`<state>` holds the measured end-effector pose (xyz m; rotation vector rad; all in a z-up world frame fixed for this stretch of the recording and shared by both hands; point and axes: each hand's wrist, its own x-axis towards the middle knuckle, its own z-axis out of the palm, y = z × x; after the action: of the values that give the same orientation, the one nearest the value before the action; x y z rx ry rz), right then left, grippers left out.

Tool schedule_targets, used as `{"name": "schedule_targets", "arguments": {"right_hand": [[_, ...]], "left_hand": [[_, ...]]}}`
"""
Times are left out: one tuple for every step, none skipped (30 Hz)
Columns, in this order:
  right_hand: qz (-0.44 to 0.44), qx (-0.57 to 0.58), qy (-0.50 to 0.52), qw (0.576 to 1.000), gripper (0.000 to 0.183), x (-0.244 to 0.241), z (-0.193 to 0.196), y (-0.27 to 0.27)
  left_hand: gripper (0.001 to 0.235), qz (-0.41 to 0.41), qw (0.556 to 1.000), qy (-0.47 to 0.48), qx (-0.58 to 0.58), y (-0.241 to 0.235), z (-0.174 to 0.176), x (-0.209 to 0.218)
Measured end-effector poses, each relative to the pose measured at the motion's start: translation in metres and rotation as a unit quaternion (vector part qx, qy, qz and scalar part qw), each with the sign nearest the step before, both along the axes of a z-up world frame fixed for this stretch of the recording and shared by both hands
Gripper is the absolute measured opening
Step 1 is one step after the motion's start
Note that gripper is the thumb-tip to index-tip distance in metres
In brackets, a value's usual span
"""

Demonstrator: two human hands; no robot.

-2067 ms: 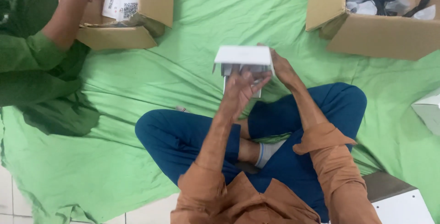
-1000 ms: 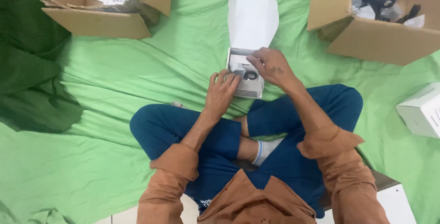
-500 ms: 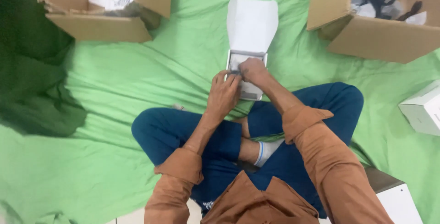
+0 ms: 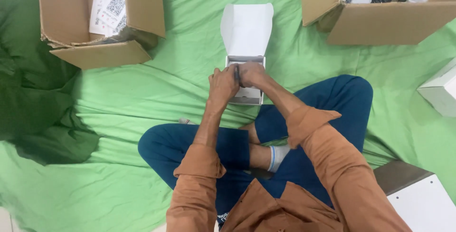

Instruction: The person unboxes small electronic devices from white boxes and repacks them into labeled boxes.

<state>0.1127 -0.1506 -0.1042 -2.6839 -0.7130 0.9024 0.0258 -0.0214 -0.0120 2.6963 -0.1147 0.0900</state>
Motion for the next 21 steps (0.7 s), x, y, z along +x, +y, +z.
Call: {"name": "schedule_targets", "arguments": {"right_hand": [[-0.002, 0.005, -0.062, 0.998, 0.026, -0.003, 0.023, 0.0], [-0.004, 0.009, -0.117, 0.993, 0.024, -0.013, 0.044, 0.0], [-0.005, 0.01, -0.109, 0.994, 0.024, -0.022, 0.069, -0.006], [-0.024, 0.074, -0.133, 0.988, 0.021, -0.021, 0.097, -0.01], [-0.043, 0.136, -0.156, 0.977, 0.019, -0.021, 0.125, -0.015], [-0.043, 0.139, -0.162, 0.976, 0.019, -0.018, 0.126, -0.022], [-0.035, 0.172, -0.173, 0.969, 0.019, -0.014, 0.127, -0.03], [-0.035, 0.204, -0.174, 0.963, 0.02, -0.022, 0.124, -0.039], [-0.043, 0.204, -0.169, 0.963, 0.02, -0.026, 0.125, -0.049], [-0.06, 0.252, -0.18, 0.949, 0.02, -0.026, 0.127, -0.059], [-0.077, 0.3, -0.19, 0.932, 0.02, -0.026, 0.129, -0.07], [-0.088, 0.301, -0.195, 0.929, 0.02, -0.026, 0.14, -0.083], [-0.12, 0.351, -0.221, 0.902, 0.018, -0.025, 0.15, -0.097], [-0.155, 0.396, -0.241, 0.872, 0.016, -0.03, 0.159, -0.112], [-0.169, 0.395, -0.243, 0.87, 0.016, -0.024, 0.172, -0.128], [-0.203, 0.422, -0.286, 0.836, 0.015, -0.017, 0.185, -0.147], [-0.234, 0.447, -0.329, 0.798, 0.017, -0.011, 0.198, -0.165], [-0.244, 0.44, -0.329, 0.799, 0.017, 0.006, 0.2, -0.186], [-0.26, 0.411, -0.392, 0.781, 0.017, 0.024, 0.203, -0.207], [-0.268, 0.382, -0.458, 0.757, 0.018, 0.047, 0.208, -0.229], [-0.271, 0.376, -0.464, 0.755, 0.018, 0.065, 0.197, -0.25]], "left_hand": [[0.033, 0.006, 1.0, 0.011, -0.015, 0.0, 0.01, 0.003], [0.046, 0.012, 0.999, 0.029, -0.03, -0.001, 0.02, 0.0], [0.046, 0.011, 0.999, 0.037, -0.029, -0.002, 0.022, -0.005], [0.037, 0.005, 1.0, -0.012, 0.003, -0.002, 0.026, -0.002], [0.029, -0.001, 0.998, -0.062, 0.034, -0.002, 0.031, 0.002], [0.029, -0.001, 0.997, -0.067, 0.036, -0.004, 0.033, 0.006], [0.03, -0.004, 0.996, -0.081, 0.04, -0.007, 0.034, 0.01], [0.032, -0.013, 0.996, -0.083, 0.044, -0.011, 0.033, 0.005], [0.032, -0.02, 0.996, -0.077, 0.045, -0.016, 0.036, 0.006], [0.026, -0.022, 0.999, -0.022, 0.018, -0.022, 0.04, 0.01], [0.022, -0.024, 0.999, 0.034, -0.009, -0.029, 0.043, 0.015], [0.022, -0.036, 0.999, 0.031, -0.004, -0.04, 0.053, 0.023], [0.023, -0.047, 0.998, -0.008, -0.044, -0.052, 0.063, 0.032], [0.025, -0.059, 0.994, -0.04, -0.086, -0.066, 0.07, 0.035], [0.025, -0.072, 0.993, -0.034, -0.084, -0.086, 0.087, 0.049], [0.029, -0.082, 0.985, -0.076, -0.134, -0.109, 0.102, 0.061], [0.034, -0.09, 0.972, -0.115, -0.185, -0.131, 0.118, 0.073], [0.034, -0.099, 0.971, -0.108, -0.189, -0.156, 0.113, 0.098], [0.043, -0.144, 0.957, -0.137, -0.21, -0.18, 0.108, 0.122], [0.052, -0.189, 0.939, -0.174, -0.23, -0.205, 0.104, 0.151], [0.052, -0.195, 0.936, -0.175, -0.235, -0.232, 0.079, 0.179]]}}
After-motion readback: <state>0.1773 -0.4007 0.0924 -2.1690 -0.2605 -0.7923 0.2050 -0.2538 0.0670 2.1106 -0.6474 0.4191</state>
